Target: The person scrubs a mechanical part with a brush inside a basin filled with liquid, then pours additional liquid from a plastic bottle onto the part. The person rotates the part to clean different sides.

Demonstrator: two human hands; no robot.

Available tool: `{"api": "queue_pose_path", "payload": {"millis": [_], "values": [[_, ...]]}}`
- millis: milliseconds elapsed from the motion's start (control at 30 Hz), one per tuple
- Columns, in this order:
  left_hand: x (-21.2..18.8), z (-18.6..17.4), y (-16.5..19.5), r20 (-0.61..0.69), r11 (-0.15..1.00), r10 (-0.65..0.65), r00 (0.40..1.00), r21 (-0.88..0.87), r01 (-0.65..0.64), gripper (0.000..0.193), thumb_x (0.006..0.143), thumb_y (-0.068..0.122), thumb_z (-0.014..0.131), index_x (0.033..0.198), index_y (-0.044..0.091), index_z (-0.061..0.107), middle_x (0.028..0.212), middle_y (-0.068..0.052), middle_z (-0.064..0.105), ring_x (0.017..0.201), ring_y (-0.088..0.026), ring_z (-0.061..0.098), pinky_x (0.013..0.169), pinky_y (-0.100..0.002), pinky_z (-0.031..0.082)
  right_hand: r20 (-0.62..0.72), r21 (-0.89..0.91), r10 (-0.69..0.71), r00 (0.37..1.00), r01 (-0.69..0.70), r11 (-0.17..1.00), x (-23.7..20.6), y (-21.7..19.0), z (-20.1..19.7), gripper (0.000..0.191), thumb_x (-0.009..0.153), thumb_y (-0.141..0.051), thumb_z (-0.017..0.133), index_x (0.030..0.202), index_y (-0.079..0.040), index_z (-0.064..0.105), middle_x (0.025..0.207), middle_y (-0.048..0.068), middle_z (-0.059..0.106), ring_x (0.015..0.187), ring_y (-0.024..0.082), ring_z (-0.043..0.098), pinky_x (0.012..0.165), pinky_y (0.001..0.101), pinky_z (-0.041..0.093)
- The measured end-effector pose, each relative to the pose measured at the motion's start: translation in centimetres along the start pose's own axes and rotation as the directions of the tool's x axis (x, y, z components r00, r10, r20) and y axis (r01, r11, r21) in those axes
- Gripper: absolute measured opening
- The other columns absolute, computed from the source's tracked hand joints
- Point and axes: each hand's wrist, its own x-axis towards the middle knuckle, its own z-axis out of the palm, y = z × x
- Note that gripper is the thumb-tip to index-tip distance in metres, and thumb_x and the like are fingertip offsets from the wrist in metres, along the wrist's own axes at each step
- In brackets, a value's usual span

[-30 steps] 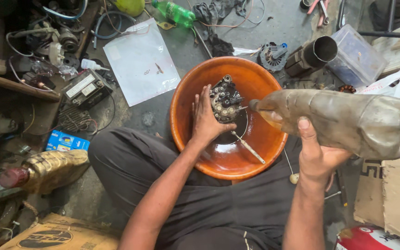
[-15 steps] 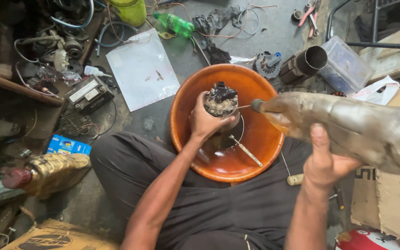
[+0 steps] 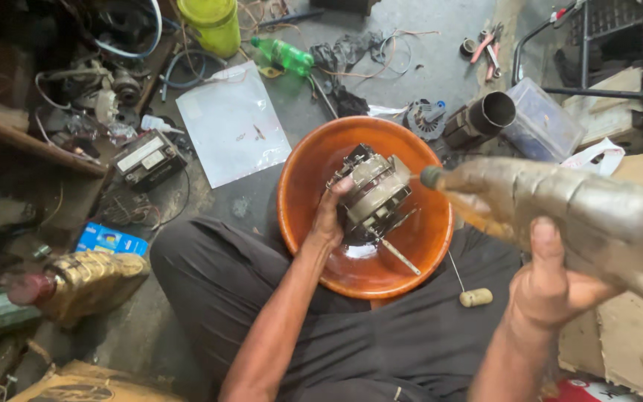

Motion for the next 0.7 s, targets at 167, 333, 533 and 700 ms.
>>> {"api": "queue_pose_path", "payload": {"millis": [167, 333, 533, 700], "values": [[0.1, -0.6, -1.0, 0.048, 0.996, 0.047, 0.998, -0.078, -0.043, 0.070, 0.085, 0.047, 0.077, 0.137, 0.004, 0.057, 0.125, -0.014, 0.066, 0.113, -0.028, 0.066, 0.100, -0.046, 0.056, 0.022, 0.066, 0.015, 1.000, -0.016, 0.998, 0.9, -0.5, 1.7, 0.083, 0.099, 0.001, 0.077, 0.162, -0.006, 0.024, 0.157, 0.010, 0.041, 0.143, 0.021, 0.044, 0.129, 0.0361, 0.034], [0.6, -0.3, -1.8, -0.022, 0.975, 0.013, 1.000, -0.222, -0.018, 0.074, 0.086, 0.056, 0.074, 0.139, 0.006, 0.058, 0.131, -0.012, 0.066, 0.116, -0.026, 0.067, 0.103, -0.042, 0.056, 0.087, -0.075, -0.014, 0.996, 0.021, 0.997, 1.8, -0.8, 1.6, 0.070, 0.100, 0.003, 0.069, 0.161, -0.004, 0.034, 0.148, 0.010, 0.047, 0.134, 0.022, 0.050, 0.123, 0.0371, 0.038], [0.4, -0.2, -1.0, -0.049, 0.972, -0.017, 0.999, -0.236, 0.005, 0.075, 0.085, 0.063, 0.066, 0.135, 0.007, 0.059, 0.124, -0.014, 0.068, 0.108, -0.029, 0.070, 0.093, -0.047, 0.060, 0.078, 0.008, -0.016, 0.997, 0.016, 1.000, 2.8, -0.8, 1.3, 0.076, 0.102, 0.002, 0.076, 0.161, -0.003, 0.030, 0.152, 0.012, 0.045, 0.138, 0.022, 0.050, 0.125, 0.0377, 0.040], [0.3, -0.3, -0.5, 0.020, 0.970, 0.022, 1.000, -0.244, -0.017, 0.073, 0.091, 0.061, 0.067, 0.137, 0.006, 0.058, 0.123, -0.015, 0.067, 0.108, -0.029, 0.069, 0.093, -0.047, 0.059, 0.137, -0.169, -0.053, 0.989, 0.076, 0.983, 3.1, -1.3, 1.6, 0.067, 0.100, 0.005, 0.069, 0.158, -0.002, 0.036, 0.145, 0.012, 0.048, 0.132, 0.024, 0.052, 0.121, 0.0403, 0.041]]}}
